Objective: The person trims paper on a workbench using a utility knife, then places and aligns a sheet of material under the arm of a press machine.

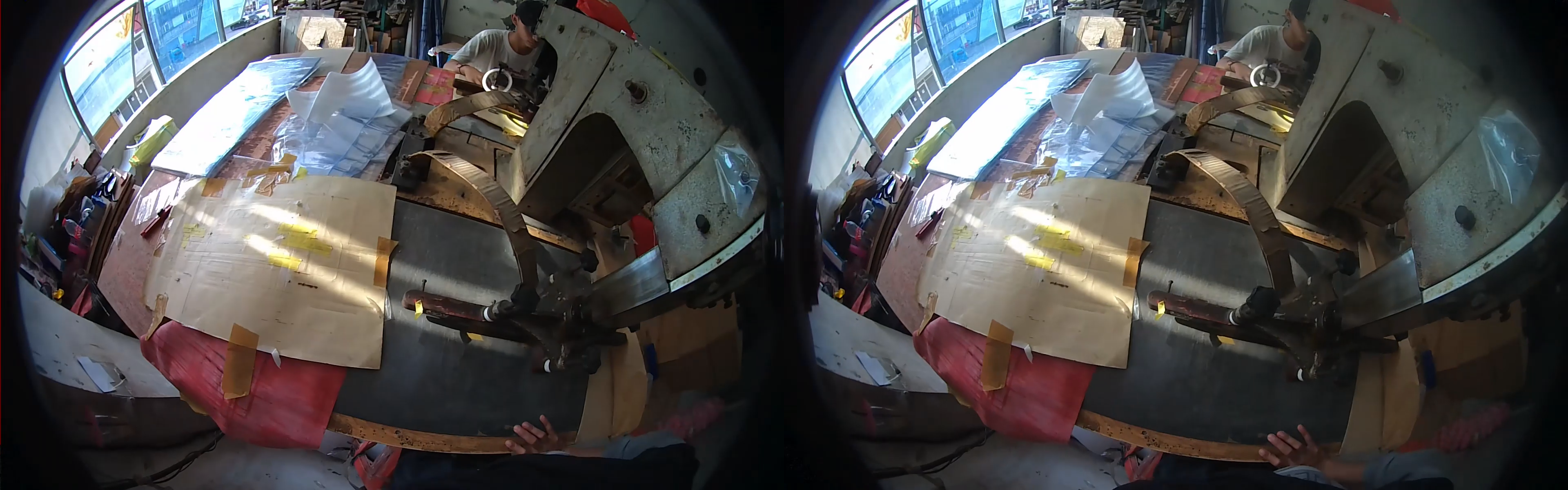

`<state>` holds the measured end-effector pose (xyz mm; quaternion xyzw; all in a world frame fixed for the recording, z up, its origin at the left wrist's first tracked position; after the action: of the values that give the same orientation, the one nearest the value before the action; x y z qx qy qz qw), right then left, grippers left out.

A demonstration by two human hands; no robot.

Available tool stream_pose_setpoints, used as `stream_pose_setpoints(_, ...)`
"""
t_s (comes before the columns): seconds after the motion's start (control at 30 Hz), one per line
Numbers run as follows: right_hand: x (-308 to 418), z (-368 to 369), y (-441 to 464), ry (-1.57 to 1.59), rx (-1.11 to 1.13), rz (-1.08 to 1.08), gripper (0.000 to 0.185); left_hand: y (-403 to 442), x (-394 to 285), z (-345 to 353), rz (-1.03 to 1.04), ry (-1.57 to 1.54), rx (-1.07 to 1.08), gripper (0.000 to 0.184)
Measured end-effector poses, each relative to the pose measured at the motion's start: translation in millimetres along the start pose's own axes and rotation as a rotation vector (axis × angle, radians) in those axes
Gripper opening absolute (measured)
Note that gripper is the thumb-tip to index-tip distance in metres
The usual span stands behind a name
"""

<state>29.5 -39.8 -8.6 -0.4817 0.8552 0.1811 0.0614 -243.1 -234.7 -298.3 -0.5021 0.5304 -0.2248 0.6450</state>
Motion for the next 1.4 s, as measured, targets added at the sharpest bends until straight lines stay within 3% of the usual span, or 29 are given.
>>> stream_pose_setpoints(0.3,1,-7,2,0.016,-0.016,0.046,0.045,8,3,1,0.042,0.04,-0.006,0.114)
stream_pose_setpoints(0.8,-3,-17,7,-0.042,-0.02,0.274,0.029,21,88,16,0.059,0.005,0.038,0.103)
stream_pose_setpoints(0.97,-6,-25,7,0.011,-0.051,0.261,0.03,20,124,48,0.011,-0.174,0.301,0.099)
stream_pose_setpoints(1.07,-5,-23,4,-0.01,-0.077,0.251,0.032,8,142,16,-0.081,-0.267,0.607,0.096)
stream_pose_setpoints(1.13,-3,-21,3,-0.063,-0.098,0.26,0.035,-11,132,-35,-0.114,-0.087,0.757,0.095)
stream_pose_setpoints(1.17,-3,-21,3,-0.056,-0.112,0.272,0.034,-15,117,-63,-0.08,0.111,0.726,0.094)
stream_pose_setpoints(1.2,-2,-22,3,-0.05,-0.118,0.282,0.034,-27,80,-74,-0.024,0.47,0.56,0.068)
stream_pose_setpoints(1.23,-3,-23,3,-0.043,-0.122,0.292,0.034,-20,64,-96,0.116,0.468,0.593,0.06)
stream_pose_setpoints(1.27,-2,-23,3,-0.033,-0.125,0.304,0.034,-12,36,-101,0.312,0.699,0.462,0.046)
stream_pose_setpoints(1.3,-1,-22,2,-0.021,-0.129,0.32,0.034,25,29,-116,0.838,0.776,0.515,0.037)
stream_pose_setpoints(1.33,-1,-21,0,-0.027,-0.151,0.343,0.034,30,1,-111,0.929,1.007,0.333,0.029)
stream_pose_setpoints(1.4,2,-17,-1,-0.045,-0.196,0.388,0.033,-19,-74,-65,0.973,0.847,-0.005,0.021)
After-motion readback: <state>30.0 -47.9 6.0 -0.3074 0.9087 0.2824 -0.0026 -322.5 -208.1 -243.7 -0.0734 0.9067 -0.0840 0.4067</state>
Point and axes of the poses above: each hand's wrist, its own y-axis towards the middle knuckle, its own z-axis out of the palm, x = y × z, the point moved 6 cm from there along y, towards the middle knuckle, and after that the axes turned 12 degrees about z, right-handed, at the moved point
